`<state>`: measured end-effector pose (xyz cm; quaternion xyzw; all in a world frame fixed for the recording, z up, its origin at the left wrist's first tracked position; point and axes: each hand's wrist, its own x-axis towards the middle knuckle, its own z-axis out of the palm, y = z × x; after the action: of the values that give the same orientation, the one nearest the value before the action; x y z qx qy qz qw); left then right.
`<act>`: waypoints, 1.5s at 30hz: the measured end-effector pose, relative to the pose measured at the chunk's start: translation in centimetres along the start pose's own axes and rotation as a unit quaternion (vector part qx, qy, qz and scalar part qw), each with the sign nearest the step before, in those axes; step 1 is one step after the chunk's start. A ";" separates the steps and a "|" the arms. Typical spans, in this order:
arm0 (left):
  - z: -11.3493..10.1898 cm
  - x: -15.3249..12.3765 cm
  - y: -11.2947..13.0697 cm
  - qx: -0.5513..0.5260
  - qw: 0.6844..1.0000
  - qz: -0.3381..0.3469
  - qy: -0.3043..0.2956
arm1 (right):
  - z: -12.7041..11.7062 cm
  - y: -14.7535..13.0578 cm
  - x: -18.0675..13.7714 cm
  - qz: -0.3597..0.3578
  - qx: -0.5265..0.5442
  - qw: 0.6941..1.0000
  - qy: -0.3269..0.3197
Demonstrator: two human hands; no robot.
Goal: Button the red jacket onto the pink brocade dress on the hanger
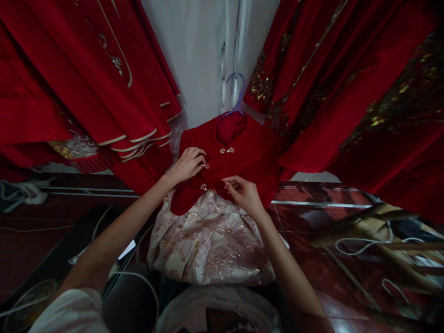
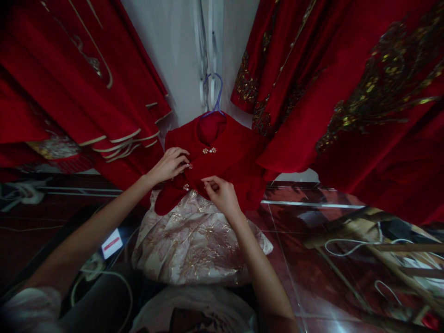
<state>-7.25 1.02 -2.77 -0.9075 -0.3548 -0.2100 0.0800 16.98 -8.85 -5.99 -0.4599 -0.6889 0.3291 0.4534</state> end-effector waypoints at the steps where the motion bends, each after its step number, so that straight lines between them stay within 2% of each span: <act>1: -0.1 0.1 -0.1 -0.007 1.000 0.009 -0.007 | 0.0 0.0 0.0 0.000 0.001 1.000 0.000; 6: 0.1 0.7 -0.1 -0.033 0.998 0.028 -0.047 | 0.0 -0.2 0.0 -0.002 0.004 1.000 -0.002; 13: -0.1 4.3 2.2 -0.014 0.999 0.004 0.050 | -0.4 -0.5 -0.1 0.001 0.001 1.000 -0.002; 21: 1.0 8.0 3.5 0.025 0.998 0.012 0.060 | -0.9 -0.6 0.0 0.002 0.009 1.000 0.003; 25: 1.7 8.7 3.5 -0.005 0.996 0.003 0.087 | -1.0 -0.5 0.0 0.003 0.013 1.000 0.003; 29: 1.8 8.6 3.2 -0.022 0.995 0.021 0.097 | -1.1 -0.7 -0.2 0.000 -0.003 1.000 0.005; 32: 1.4 8.3 3.2 0.003 0.994 0.055 0.097 | -1.3 -1.1 0.3 -0.034 -0.037 0.996 0.070; 34: 0.9 8.2 3.3 0.037 0.992 0.077 0.087 | -1.5 -1.4 1.6 -0.075 -0.050 0.986 0.141; 36: 0.3 8.3 3.7 0.073 0.991 0.083 0.070 | -1.3 -2.0 4.1 -0.123 -0.023 0.976 0.180; 37: 0.0 8.3 3.8 0.089 0.992 0.077 0.054 | -1.0 -2.2 5.7 -0.144 0.011 0.974 0.178; 39: -0.4 8.5 3.9 0.127 0.991 0.045 -0.002 | 0.0 -2.8 8.9 -0.157 0.071 0.977 0.126; 41: -0.4 8.6 3.8 0.176 0.982 -0.009 -0.075 | 1.3 -3.0 11.6 -0.103 0.070 0.988 0.092; 42: -0.2 8.6 3.5 0.200 0.973 -0.044 -0.107 | 1.9 -3.0 12.4 -0.051 0.040 0.993 0.101; 44: 0.2 8.5 2.7 0.230 0.954 -0.128 -0.143 | 2.5 -2.6 12.8 0.035 -0.061 0.985 0.155; 45: 0.5 8.4 2.2 0.227 0.949 -0.169 -0.138 | 2.5 -2.3 12.6 0.062 -0.116 0.973 0.190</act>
<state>-0.12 4.65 0.48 -0.8120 -0.5492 -0.0067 0.1975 11.83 1.96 -0.90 -0.6050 -0.5942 0.1808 0.4982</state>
